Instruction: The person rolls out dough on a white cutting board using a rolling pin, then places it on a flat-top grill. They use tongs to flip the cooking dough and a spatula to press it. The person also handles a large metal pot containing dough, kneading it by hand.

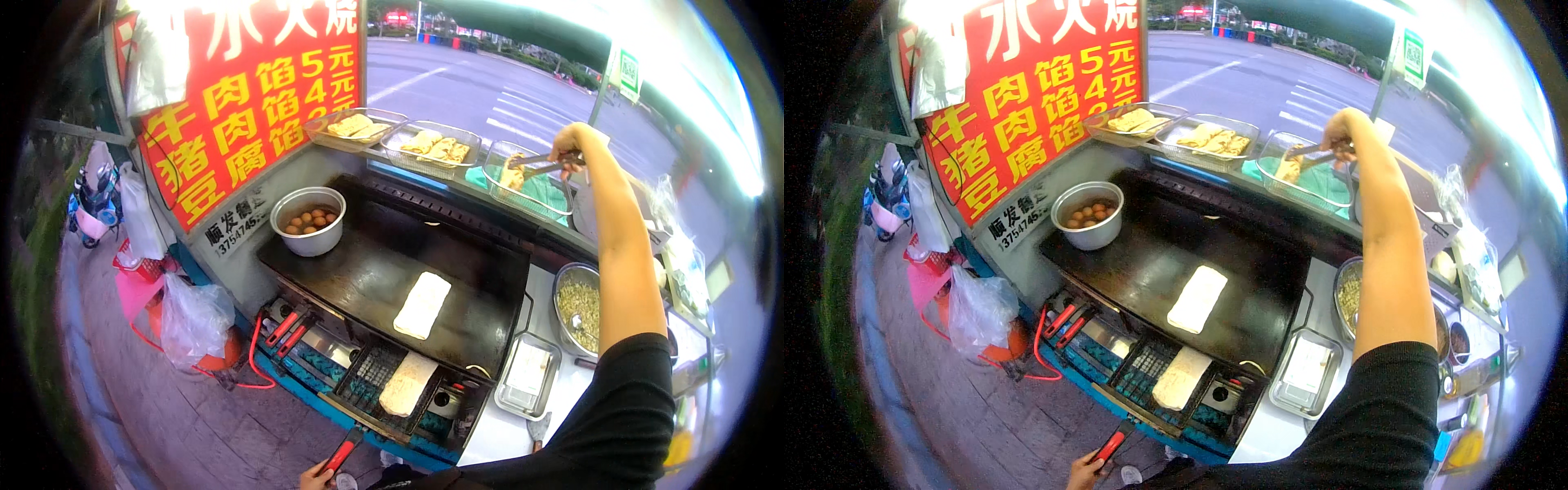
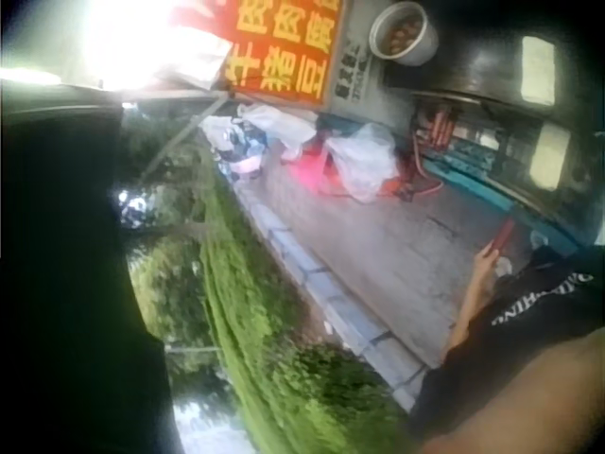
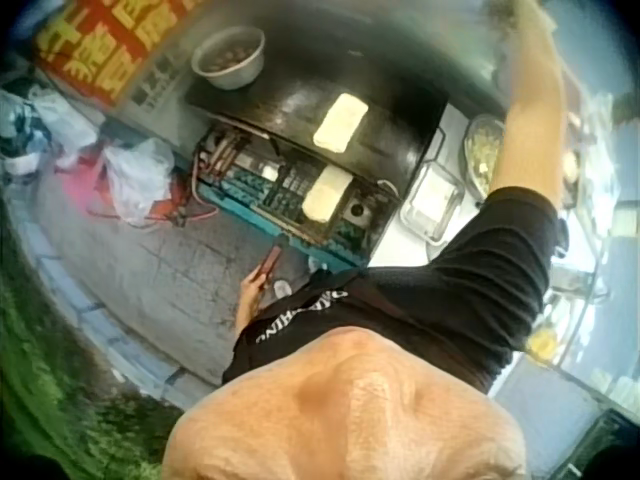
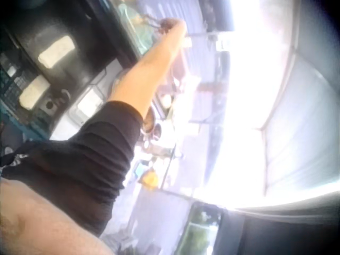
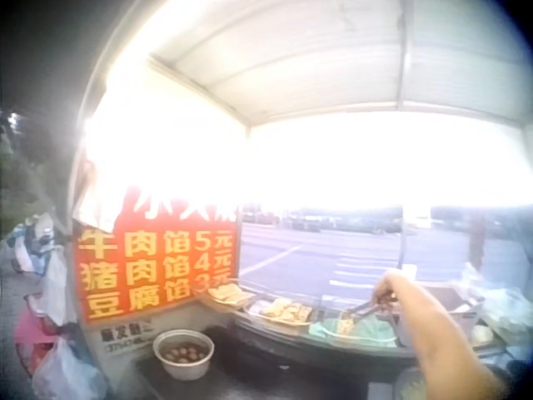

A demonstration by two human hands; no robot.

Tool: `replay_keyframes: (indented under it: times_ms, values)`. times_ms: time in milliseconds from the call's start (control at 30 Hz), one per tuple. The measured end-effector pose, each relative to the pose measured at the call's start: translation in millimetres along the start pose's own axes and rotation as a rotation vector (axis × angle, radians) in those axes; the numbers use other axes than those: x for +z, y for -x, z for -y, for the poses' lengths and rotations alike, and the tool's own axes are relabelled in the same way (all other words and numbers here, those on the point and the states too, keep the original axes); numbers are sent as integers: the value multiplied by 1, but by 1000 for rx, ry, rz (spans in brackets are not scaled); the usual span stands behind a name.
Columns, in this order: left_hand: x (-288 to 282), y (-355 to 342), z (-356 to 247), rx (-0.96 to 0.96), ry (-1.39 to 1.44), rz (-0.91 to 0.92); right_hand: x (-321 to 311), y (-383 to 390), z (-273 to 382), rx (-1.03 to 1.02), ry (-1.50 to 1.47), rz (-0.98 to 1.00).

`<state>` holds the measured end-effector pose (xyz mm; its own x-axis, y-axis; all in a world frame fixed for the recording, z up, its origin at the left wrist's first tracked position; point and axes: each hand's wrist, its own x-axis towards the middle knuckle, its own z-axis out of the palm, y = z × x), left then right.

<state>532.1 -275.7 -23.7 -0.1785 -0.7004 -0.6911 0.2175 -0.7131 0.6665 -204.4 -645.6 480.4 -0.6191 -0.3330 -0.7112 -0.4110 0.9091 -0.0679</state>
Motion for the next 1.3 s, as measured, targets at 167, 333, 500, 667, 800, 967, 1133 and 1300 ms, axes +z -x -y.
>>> replay_keyframes:
  times_ms: [167,333,500,667,800,967,1133,1300]
  values:
    - [1,7,-5,20,33,3,52,49,25,-338,-18,-167]
    - [15,9,-22,-15,-77,27,82,107,-1,-565,-105,-324]
    - [-1,6,-18,36,-66,157,157,111,-90,-910,-399,-354]
    - [-2,4,-20,25,-168,176,331,148,-220,-1153,-686,-171]
    - [-21,11,-12,47,-126,195,482,159,-298,-942,-957,-77]
    - [-80,43,11,38,-119,206,643,179,-342,-595,-940,171]
    - [-128,88,26,16,-155,207,750,194,-350,-380,-1106,161]
    - [-144,113,25,9,-141,205,784,190,-335,-418,-1092,7]
